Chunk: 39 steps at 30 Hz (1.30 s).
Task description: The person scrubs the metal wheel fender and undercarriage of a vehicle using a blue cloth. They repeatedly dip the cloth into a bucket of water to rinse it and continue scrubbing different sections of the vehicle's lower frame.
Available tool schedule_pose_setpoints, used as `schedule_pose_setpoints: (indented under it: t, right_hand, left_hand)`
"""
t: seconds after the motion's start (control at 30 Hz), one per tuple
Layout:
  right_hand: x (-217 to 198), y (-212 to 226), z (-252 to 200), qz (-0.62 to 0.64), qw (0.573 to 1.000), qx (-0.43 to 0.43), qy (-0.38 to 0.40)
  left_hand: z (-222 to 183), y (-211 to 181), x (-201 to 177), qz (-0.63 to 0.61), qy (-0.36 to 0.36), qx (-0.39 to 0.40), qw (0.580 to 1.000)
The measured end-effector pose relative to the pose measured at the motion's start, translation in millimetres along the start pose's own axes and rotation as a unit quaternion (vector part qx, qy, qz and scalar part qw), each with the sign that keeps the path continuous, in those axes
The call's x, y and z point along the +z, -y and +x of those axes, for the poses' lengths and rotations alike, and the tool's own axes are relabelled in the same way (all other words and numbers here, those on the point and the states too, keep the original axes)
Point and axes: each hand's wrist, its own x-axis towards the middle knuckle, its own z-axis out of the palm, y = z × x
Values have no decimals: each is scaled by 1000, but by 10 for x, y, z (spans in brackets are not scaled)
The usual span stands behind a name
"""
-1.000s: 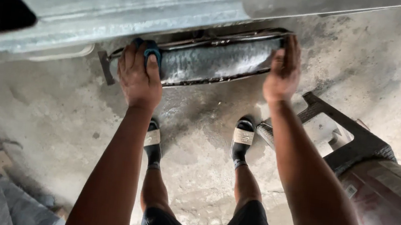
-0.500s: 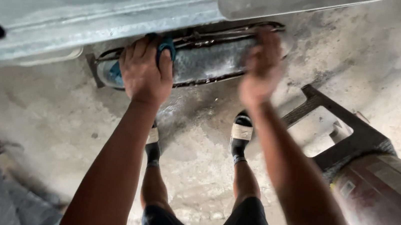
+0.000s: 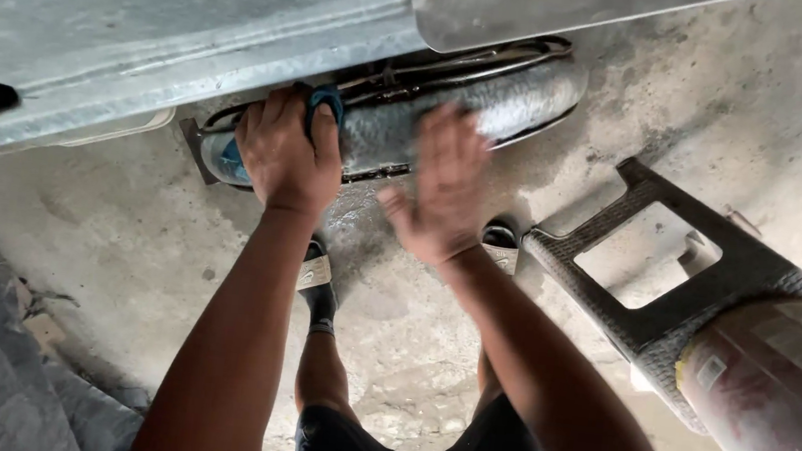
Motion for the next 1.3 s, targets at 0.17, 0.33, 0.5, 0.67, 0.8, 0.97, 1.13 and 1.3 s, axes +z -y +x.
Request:
schedule_pose_setpoints:
  t: [0.17,0.33,0.5,0.67,0.8,0.97,1.13,1.3]
  right_hand:
    - [225,-750,-153,37,989,80,116]
    - [178,-334,-131,117,972,199,42]
    - [97,240,-171,36,997,28,56]
    - [405,-1374,-33,133,936,317,73]
    - [235,-228,-137,174,956,238,-9]
    - [233,25,-503,-6,991,34,130]
    - [267,-922,93,111,969,218,31]
    - [-128,404,245,91,981,78,155]
  left_hand:
    - [-6,32,51,12,18,15,1000]
    - [43,-15,81,9,-30,32,999]
    - [11,51,99,36,-2,22,999]
    - [-79,67,49,9,-20,25,999]
    - [36,47,40,13,-41,38,998]
    - [6,73,32,2,3,52,999]
    - [-102,105,72,15,-13,49,999]
    - [-54,139,37,32,-37,44,998]
